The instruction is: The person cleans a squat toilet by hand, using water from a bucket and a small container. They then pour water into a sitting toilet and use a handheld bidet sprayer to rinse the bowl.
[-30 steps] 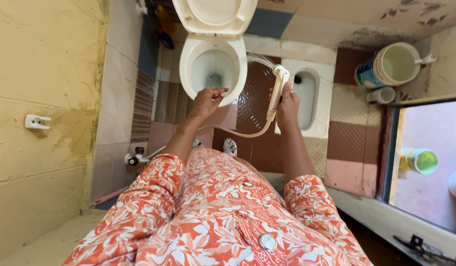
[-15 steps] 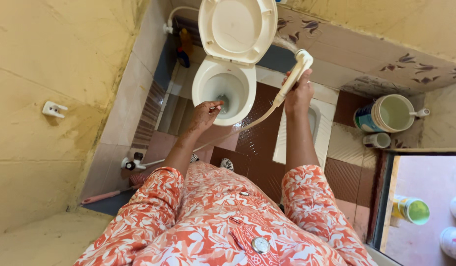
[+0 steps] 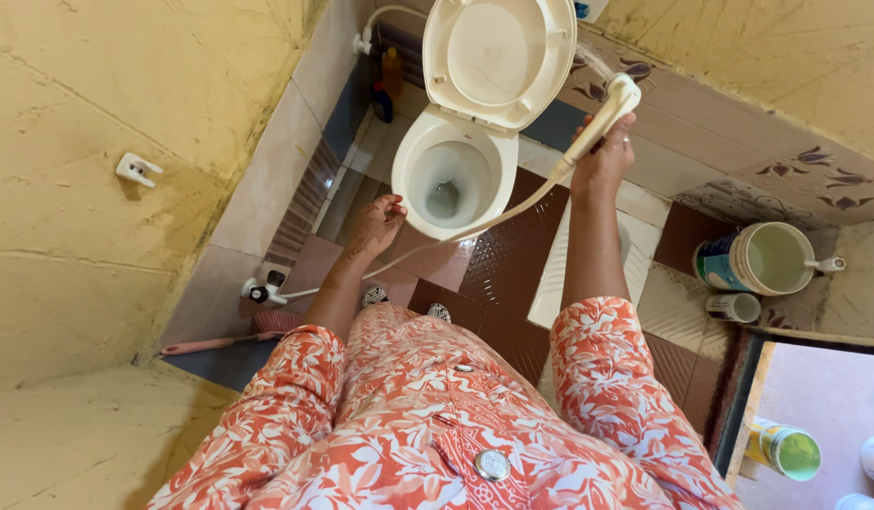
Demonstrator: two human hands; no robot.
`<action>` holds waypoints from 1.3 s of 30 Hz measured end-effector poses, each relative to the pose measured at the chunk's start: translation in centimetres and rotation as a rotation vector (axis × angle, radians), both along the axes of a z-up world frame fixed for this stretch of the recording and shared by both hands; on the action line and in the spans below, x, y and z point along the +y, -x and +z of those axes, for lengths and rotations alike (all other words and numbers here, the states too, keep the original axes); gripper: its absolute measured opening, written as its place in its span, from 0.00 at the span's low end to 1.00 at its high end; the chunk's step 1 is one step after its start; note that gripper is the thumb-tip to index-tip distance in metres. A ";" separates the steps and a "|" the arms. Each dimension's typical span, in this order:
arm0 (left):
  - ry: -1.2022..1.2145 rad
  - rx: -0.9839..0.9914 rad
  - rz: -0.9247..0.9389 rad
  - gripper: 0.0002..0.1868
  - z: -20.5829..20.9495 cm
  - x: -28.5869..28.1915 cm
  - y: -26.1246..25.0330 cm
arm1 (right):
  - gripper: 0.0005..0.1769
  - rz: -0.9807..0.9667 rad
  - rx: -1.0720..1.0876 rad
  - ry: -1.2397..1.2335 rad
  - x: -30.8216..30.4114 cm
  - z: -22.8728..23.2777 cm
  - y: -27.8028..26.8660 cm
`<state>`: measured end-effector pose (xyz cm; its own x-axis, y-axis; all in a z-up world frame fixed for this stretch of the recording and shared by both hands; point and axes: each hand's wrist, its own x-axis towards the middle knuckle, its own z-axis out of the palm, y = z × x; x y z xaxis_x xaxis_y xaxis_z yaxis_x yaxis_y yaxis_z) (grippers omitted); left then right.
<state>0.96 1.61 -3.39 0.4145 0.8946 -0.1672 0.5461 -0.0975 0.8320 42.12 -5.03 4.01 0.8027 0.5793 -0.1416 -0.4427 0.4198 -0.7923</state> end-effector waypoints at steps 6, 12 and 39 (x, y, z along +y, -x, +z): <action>0.040 -0.005 -0.026 0.21 3.0 -1.3 -1.1 | 0.34 -0.003 -0.003 0.029 -0.6 -0.1 0.3; 0.068 0.041 -0.039 0.21 5.1 -1.7 -2.0 | 0.34 0.083 -0.108 -0.030 -0.2 1.5 1.3; 0.067 -0.083 -0.023 0.20 1.3 -3.2 1.9 | 0.33 0.302 -0.025 0.212 -5.3 -5.0 9.4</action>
